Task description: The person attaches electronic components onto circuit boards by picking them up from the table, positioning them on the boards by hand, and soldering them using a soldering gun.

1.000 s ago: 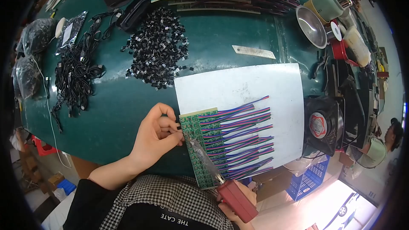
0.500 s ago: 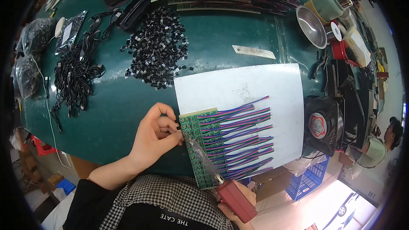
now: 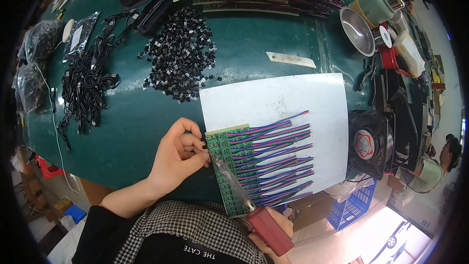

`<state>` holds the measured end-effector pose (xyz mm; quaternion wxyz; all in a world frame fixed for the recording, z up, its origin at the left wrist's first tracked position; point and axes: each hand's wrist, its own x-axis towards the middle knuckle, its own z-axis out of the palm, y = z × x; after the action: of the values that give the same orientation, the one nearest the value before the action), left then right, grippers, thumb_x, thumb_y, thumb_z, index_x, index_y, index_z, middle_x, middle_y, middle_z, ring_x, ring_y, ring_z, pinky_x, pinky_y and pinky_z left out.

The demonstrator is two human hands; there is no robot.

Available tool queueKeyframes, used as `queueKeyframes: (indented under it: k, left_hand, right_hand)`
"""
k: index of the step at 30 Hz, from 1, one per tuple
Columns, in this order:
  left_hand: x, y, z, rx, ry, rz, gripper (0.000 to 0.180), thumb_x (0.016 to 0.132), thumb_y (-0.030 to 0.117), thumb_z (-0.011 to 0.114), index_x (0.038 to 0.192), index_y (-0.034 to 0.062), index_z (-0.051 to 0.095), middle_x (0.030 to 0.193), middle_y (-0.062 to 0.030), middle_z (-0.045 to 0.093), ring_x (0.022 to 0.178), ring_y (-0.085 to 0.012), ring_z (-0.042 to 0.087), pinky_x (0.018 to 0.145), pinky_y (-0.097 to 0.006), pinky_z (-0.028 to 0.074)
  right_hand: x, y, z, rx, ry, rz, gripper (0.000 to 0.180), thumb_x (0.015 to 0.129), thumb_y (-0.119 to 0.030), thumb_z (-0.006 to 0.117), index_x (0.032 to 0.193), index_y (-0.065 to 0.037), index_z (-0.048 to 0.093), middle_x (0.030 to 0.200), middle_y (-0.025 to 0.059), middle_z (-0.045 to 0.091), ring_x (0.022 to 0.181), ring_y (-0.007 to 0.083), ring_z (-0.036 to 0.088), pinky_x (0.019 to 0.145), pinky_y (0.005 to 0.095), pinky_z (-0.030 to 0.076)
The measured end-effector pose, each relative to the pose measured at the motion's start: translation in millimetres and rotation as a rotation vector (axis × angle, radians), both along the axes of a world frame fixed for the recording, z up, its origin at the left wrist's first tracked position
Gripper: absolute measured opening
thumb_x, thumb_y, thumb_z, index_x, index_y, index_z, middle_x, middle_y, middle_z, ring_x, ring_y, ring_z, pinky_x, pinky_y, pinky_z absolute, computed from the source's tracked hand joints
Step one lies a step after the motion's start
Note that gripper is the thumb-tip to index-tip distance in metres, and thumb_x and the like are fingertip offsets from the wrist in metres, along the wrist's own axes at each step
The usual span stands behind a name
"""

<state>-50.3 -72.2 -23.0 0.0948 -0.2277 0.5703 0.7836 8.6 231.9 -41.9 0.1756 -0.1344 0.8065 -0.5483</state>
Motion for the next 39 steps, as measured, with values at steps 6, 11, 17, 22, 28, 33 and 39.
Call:
queueKeyframes:
  k: [6, 11, 17, 22, 28, 33, 39]
  left_hand:
    - [0, 0, 1, 0.007, -0.002, 0.005, 0.028, 0.081, -0.009, 0.054, 0.097, 0.0046, 0.036, 0.078, -0.0043, 0.058, 0.074, -0.0107, 0.060, 0.066, -0.023, 0.051]
    - [0, 1, 1, -0.004, -0.003, 0.009, 0.028, 0.081, -0.009, 0.054, 0.097, 0.0046, 0.037, 0.077, -0.0045, 0.057, 0.073, -0.0108, 0.060, 0.065, -0.023, 0.050]
    - [1, 1, 0, -0.008, 0.001, 0.015, 0.028, 0.080, -0.009, 0.054, 0.097, 0.0046, 0.037, 0.077, -0.0046, 0.057, 0.073, -0.0104, 0.060, 0.065, -0.023, 0.050]
    - [2, 2, 0, 0.009, 0.005, 0.028, 0.026, 0.081, -0.004, 0.057, 0.097, 0.0049, 0.039, 0.078, -0.0012, 0.055, 0.072, -0.0050, 0.054, 0.062, -0.020, 0.045]
    - [0, 2, -1, -0.019, 0.023, 0.016, 0.028, 0.080, -0.009, 0.054, 0.097, 0.0053, 0.036, 0.076, -0.0036, 0.056, 0.071, -0.0081, 0.058, 0.063, -0.021, 0.049]
    - [1, 2, -1, -0.024, 0.018, 0.012, 0.028, 0.080, -0.009, 0.054, 0.098, 0.0055, 0.036, 0.076, -0.0033, 0.056, 0.071, -0.0081, 0.058, 0.062, -0.021, 0.049]
    - [1, 2, -1, -0.021, 0.030, 0.003, 0.028, 0.081, -0.008, 0.053, 0.098, 0.0058, 0.036, 0.077, -0.0033, 0.057, 0.072, -0.0084, 0.058, 0.062, -0.021, 0.049]
  right_hand:
    - [6, 10, -5, 0.059, -0.032, 0.049, 0.066, 0.069, -0.039, 0.078, 0.113, 0.004, 0.053, 0.082, 0.0088, 0.066, 0.066, 0.0196, 0.065, 0.061, 0.0272, 0.051]
    - [8, 8, 0, 0.083, -0.101, -0.001, 0.067, 0.066, -0.039, 0.079, 0.112, 0.003, 0.054, 0.086, 0.0103, 0.066, 0.074, 0.0234, 0.065, 0.067, 0.0305, 0.051]
    - [13, 17, -4, 0.100, -0.111, 0.028, 0.068, 0.066, -0.041, 0.078, 0.111, 0.004, 0.055, 0.088, 0.0112, 0.065, 0.073, 0.0254, 0.065, 0.066, 0.0318, 0.051]
    - [8, 18, -8, 0.080, 0.023, 0.086, 0.065, 0.066, -0.040, 0.077, 0.109, 0.004, 0.057, 0.089, 0.0117, 0.065, 0.073, 0.0255, 0.064, 0.064, 0.0320, 0.051]
    - [10, 16, -9, 0.099, 0.023, 0.086, 0.065, 0.066, -0.039, 0.077, 0.109, 0.005, 0.057, 0.088, 0.0126, 0.065, 0.072, 0.0259, 0.065, 0.063, 0.0317, 0.051]
    - [6, 0, 4, 0.052, -0.056, -0.025, 0.054, 0.065, -0.031, 0.077, 0.105, 0.002, 0.060, 0.080, 0.0087, 0.065, 0.067, 0.0227, 0.065, 0.061, 0.0301, 0.051]
    - [13, 1, 7, -0.008, -0.411, -0.089, 0.075, 0.072, -0.056, 0.067, 0.113, 0.002, 0.045, 0.070, 0.0056, 0.050, 0.075, 0.0205, 0.051, 0.072, 0.0350, 0.040]
